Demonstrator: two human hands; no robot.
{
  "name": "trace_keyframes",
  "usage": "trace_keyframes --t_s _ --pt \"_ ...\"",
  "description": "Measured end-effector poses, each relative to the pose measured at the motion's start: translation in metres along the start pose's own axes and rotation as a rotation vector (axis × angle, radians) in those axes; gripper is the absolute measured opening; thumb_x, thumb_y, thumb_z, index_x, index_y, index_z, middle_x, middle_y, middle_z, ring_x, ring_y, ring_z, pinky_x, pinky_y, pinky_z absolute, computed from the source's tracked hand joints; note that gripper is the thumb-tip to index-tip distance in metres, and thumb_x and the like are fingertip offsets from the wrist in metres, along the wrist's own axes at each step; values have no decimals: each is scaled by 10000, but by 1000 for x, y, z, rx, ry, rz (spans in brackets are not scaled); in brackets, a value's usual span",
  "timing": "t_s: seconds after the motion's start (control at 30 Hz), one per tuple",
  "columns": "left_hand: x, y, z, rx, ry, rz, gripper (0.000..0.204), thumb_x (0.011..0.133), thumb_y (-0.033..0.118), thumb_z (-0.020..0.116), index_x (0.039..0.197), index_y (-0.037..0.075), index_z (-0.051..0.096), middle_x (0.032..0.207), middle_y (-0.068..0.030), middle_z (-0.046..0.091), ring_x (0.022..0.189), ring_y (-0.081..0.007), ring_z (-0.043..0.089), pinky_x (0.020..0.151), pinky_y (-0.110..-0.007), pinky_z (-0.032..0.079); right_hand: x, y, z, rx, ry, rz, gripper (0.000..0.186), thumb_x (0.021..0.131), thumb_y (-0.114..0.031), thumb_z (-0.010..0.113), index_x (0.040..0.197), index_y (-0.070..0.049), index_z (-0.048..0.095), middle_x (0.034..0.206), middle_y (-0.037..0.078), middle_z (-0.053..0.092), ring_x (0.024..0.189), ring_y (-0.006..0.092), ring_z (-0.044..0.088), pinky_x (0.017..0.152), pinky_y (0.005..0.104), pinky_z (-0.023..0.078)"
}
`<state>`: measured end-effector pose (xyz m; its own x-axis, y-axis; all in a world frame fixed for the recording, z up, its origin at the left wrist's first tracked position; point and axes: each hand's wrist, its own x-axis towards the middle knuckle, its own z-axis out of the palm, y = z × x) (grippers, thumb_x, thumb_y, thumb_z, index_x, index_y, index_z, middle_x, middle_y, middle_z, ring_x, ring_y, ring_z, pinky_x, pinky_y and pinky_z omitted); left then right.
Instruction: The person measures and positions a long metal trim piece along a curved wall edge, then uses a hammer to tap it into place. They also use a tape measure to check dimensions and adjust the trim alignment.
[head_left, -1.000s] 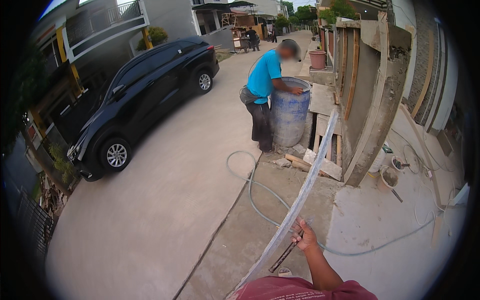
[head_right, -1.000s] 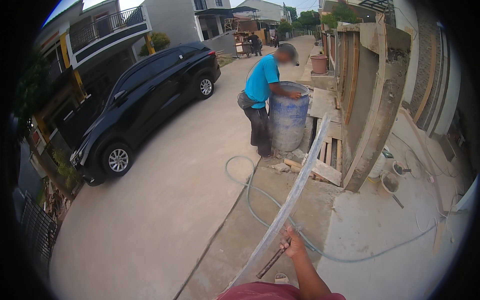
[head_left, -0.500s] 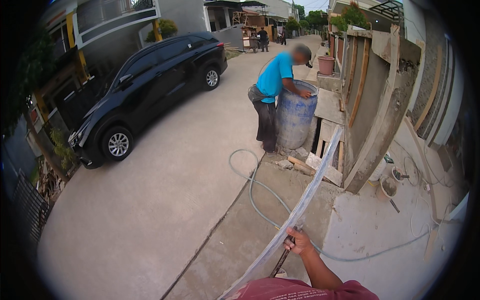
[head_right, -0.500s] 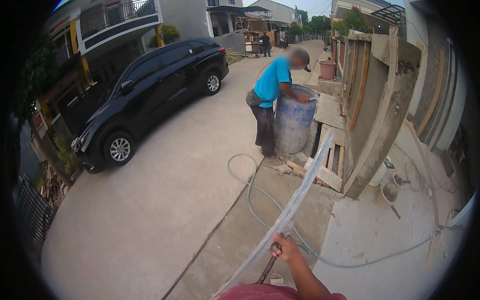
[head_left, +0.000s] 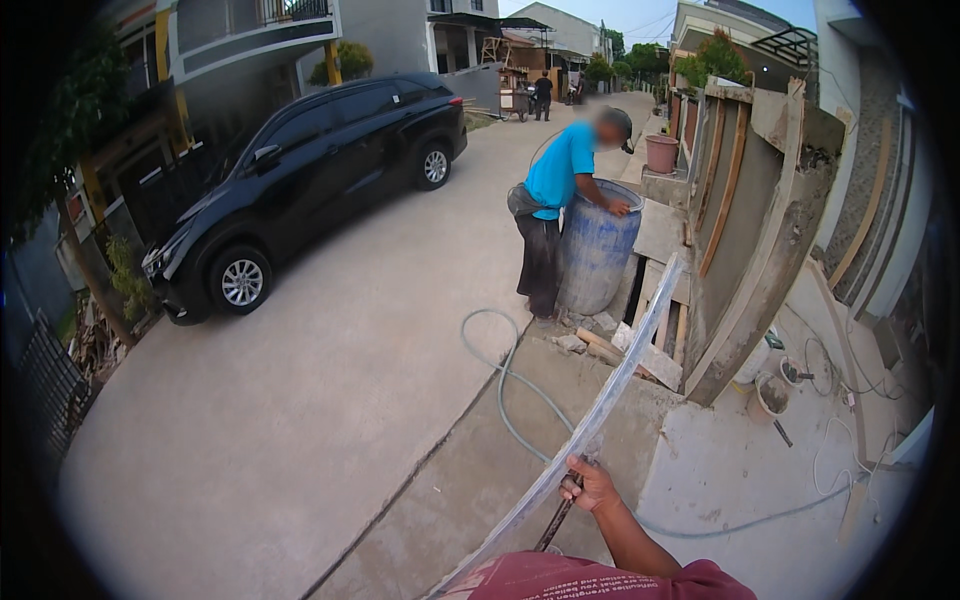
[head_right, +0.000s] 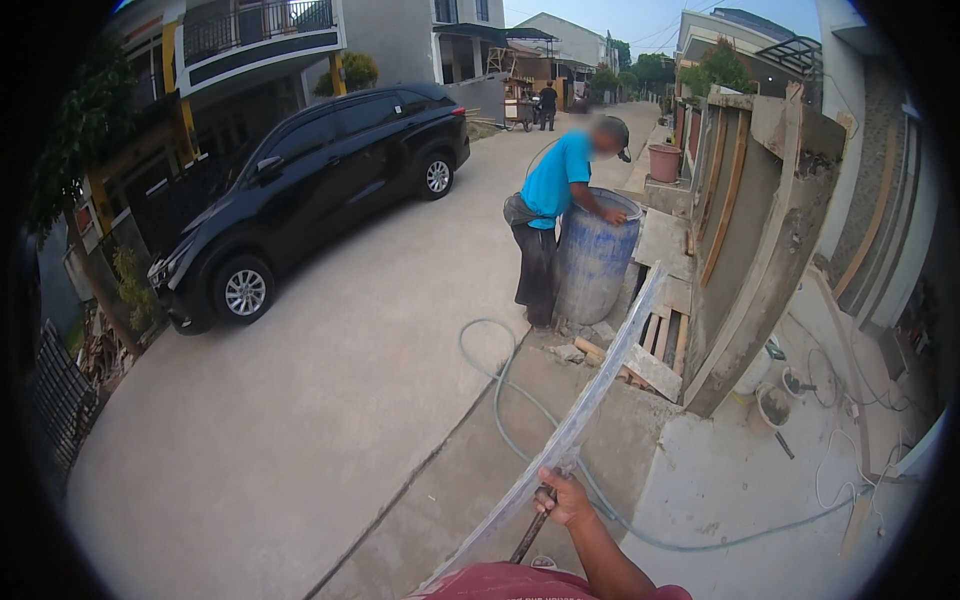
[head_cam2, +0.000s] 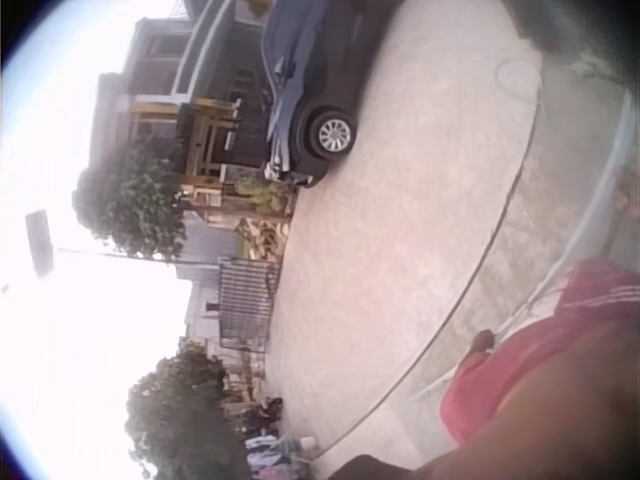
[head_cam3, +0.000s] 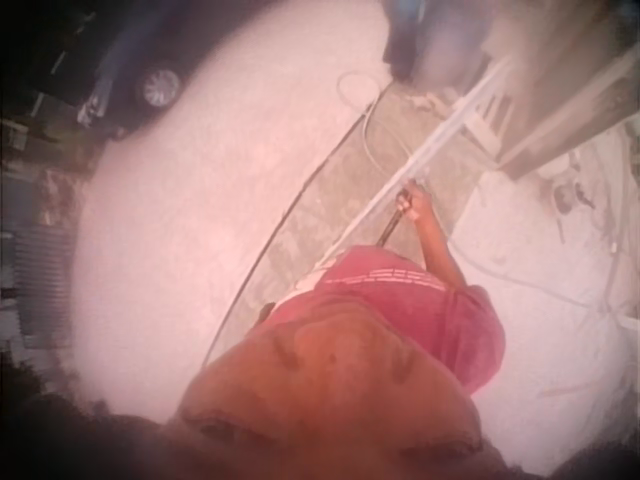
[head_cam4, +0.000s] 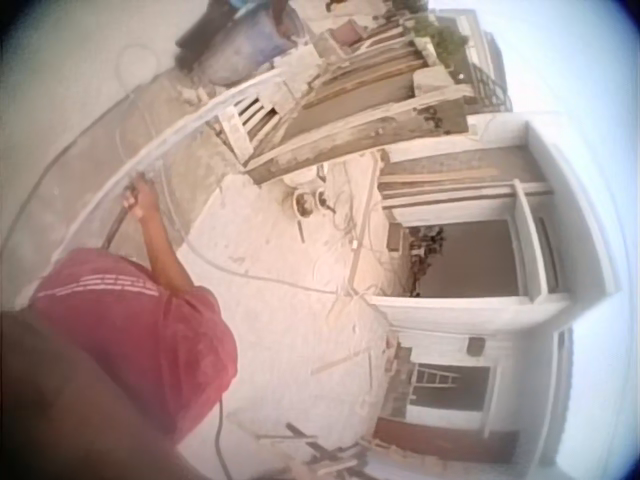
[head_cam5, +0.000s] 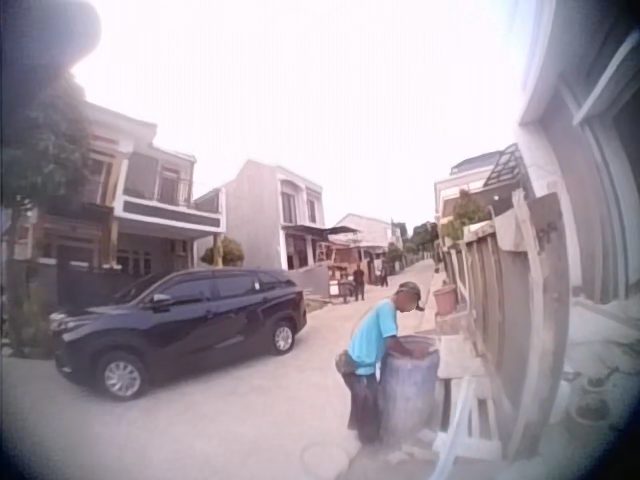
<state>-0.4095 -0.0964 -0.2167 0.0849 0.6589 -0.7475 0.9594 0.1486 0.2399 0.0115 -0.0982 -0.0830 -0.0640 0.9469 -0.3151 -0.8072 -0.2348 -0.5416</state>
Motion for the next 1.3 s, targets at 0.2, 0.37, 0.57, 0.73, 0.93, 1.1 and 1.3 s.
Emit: trace_keyframes --t_s 0.2,0.37,0.57,0.73,0.93,1.1,1.3 --pt "8 -6 0 11 0 4 361 902 305 495 1068 70 713 1099 -224 670 1069 -400 615 945 -455 481 -2 -9 12 -69 25 -48 167 865 -188 741 916 -155 585 687 -3 557 429 130 449 467 334 400" --pt "19 -14 -1 29 -2 7 352 906 284 487 1071 72 714 1107 -226 667 1078 -400 611 953 -453 478 -1 -8 11 -92 51 -56 179 856 -192 753 887 -147 583 654 -10 540 427 133 451 471 335 404" --pt "38 -48 3 81 -5 36 342 911 260 478 1074 75 715 1116 -229 664 1088 -399 606 962 -450 474 -10 -10 24 -106 107 -93 205 853 -130 742 933 -131 553 691 -5 524 432 133 444 456 338 388" --pt "13 60 -63 -362 258 437 331 903 201 483 1094 47 705 981 -179 698 951 -307 646 865 -392 489 -21 -17 30 -84 108 -113 199 851 -113 739 935 -124 560 703 -4 541 431 124 446 442 318 385" --pt "-13 220 -133 -1429 -176 633 269 937 143 526 1150 -15 570 696 44 393 601 -91 375 563 -253 351 -24 -17 46 -147 101 -87 211 839 -129 758 930 -104 569 706 -16 541 429 107 441 437 303 390" --pt "-22 310 -172 -1251 -366 690 414 995 370 521 1104 -27 574 690 53 368 586 -74 354 512 -233 310 -33 -25 65 -193 20 -69 209 846 -140 758 925 -102 569 676 -20 520 432 97 436 439 294 378" --pt "-65 412 -209 -1291 -545 744 501 981 488 517 1073 5 617 659 54 454 495 -63 374 459 -207 332 -42 -33 91 -283 -184 -59 199 874 -164 734 922 -83 560 639 -13 516 431 87 439 442 272 381"
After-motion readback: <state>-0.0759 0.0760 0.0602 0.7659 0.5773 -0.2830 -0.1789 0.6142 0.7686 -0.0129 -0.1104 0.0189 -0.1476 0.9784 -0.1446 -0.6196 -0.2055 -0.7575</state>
